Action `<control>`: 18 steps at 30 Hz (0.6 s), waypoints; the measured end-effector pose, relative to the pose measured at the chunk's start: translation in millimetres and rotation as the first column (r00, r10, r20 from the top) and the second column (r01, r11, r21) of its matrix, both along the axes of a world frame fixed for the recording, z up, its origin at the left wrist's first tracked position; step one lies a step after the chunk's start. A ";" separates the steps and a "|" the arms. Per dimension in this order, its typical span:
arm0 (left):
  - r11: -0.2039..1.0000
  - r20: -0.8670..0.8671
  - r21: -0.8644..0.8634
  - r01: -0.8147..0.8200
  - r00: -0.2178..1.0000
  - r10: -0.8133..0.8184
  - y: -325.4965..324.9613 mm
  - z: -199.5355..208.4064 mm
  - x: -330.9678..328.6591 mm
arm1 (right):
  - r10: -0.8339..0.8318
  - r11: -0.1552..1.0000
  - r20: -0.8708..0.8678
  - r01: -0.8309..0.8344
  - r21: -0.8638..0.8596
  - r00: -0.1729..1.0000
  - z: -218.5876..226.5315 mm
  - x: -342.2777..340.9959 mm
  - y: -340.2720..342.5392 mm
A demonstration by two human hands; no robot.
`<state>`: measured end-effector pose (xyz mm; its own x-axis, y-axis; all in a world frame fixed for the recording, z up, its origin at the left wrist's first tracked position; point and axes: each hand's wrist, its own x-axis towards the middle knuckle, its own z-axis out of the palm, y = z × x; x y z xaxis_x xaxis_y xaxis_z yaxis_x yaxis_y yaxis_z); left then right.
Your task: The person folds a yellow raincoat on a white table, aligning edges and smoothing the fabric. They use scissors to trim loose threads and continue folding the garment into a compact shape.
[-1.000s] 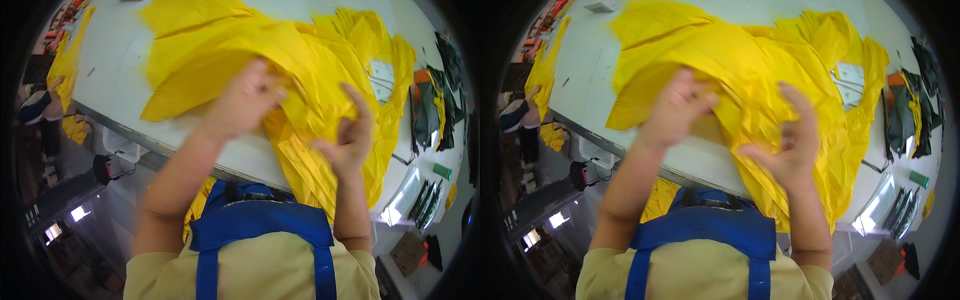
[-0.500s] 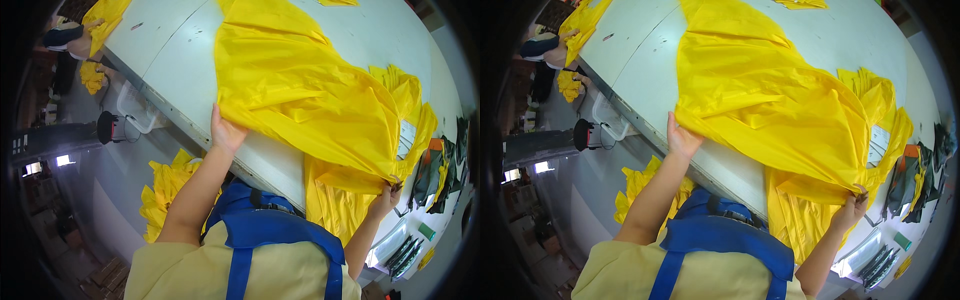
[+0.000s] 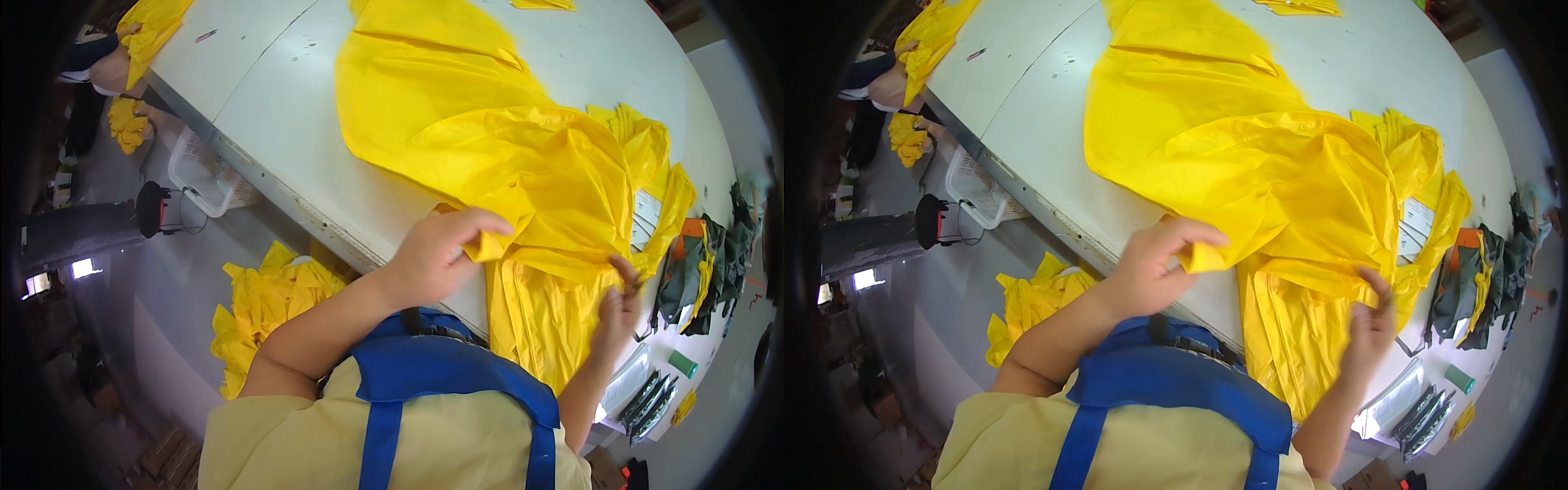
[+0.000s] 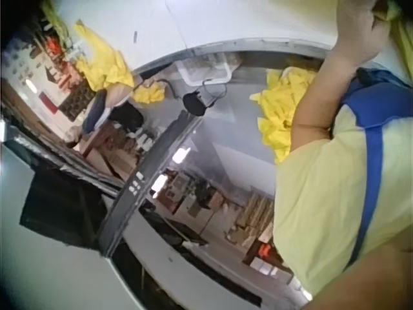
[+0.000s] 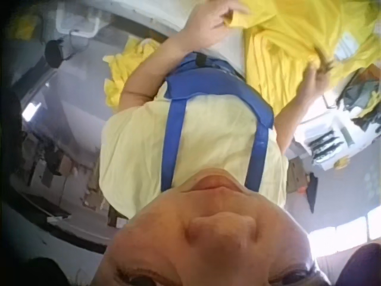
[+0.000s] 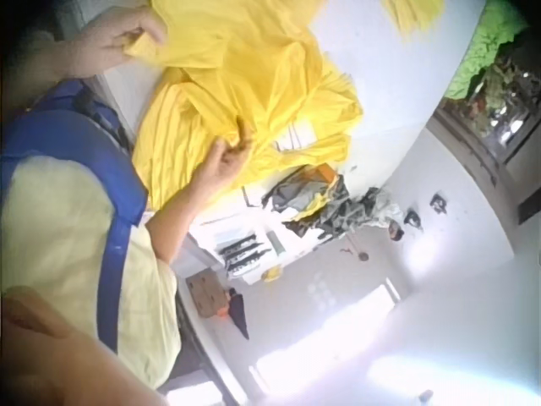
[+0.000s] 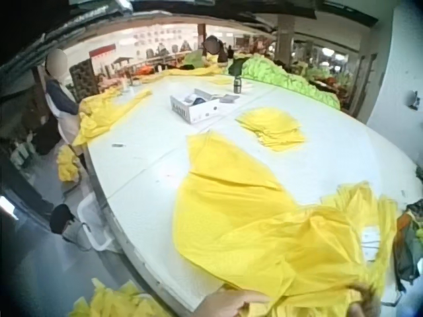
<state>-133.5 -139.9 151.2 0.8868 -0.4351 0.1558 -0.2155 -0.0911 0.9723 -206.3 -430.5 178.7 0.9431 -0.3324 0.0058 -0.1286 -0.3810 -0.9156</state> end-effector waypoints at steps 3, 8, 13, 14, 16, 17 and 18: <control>0.993 0.207 0.035 0.112 0.971 -0.117 -18.3 0.0 -0.1 | 0.391 0.912 -0.053 -0.378 0.162 0.919 4.3 15.5 74.3; 0.997 0.313 -0.076 0.019 0.950 0.006 -12.5 9.0 11.1 | 0.153 0.830 0.035 -0.147 0.538 0.988 -35.3 18.1 47.3; 0.910 0.547 0.298 -0.288 0.833 0.084 17.0 -9.3 87.9 | 0.284 0.803 0.167 -0.329 0.497 0.944 -21.6 15.8 18.7; 0.895 0.525 0.362 -0.262 0.850 0.036 16.5 -12.6 97.9 | 0.324 0.815 0.187 -0.374 0.443 0.927 -20.8 14.6 11.8; 0.859 0.369 0.507 -0.077 0.920 -0.135 12.1 -13.2 110.3 | 0.355 0.796 0.188 -0.402 0.453 0.916 -18.8 10.6 -0.6; 0.825 0.280 0.565 0.020 0.936 -0.214 9.5 -12.5 113.3 | 0.349 0.792 0.197 -0.401 0.461 0.916 -18.5 8.7 -7.1; 0.783 0.196 0.615 0.092 0.944 -0.264 5.9 -6.9 115.0 | 0.338 0.789 0.204 -0.395 0.471 0.919 -19.0 5.3 -12.9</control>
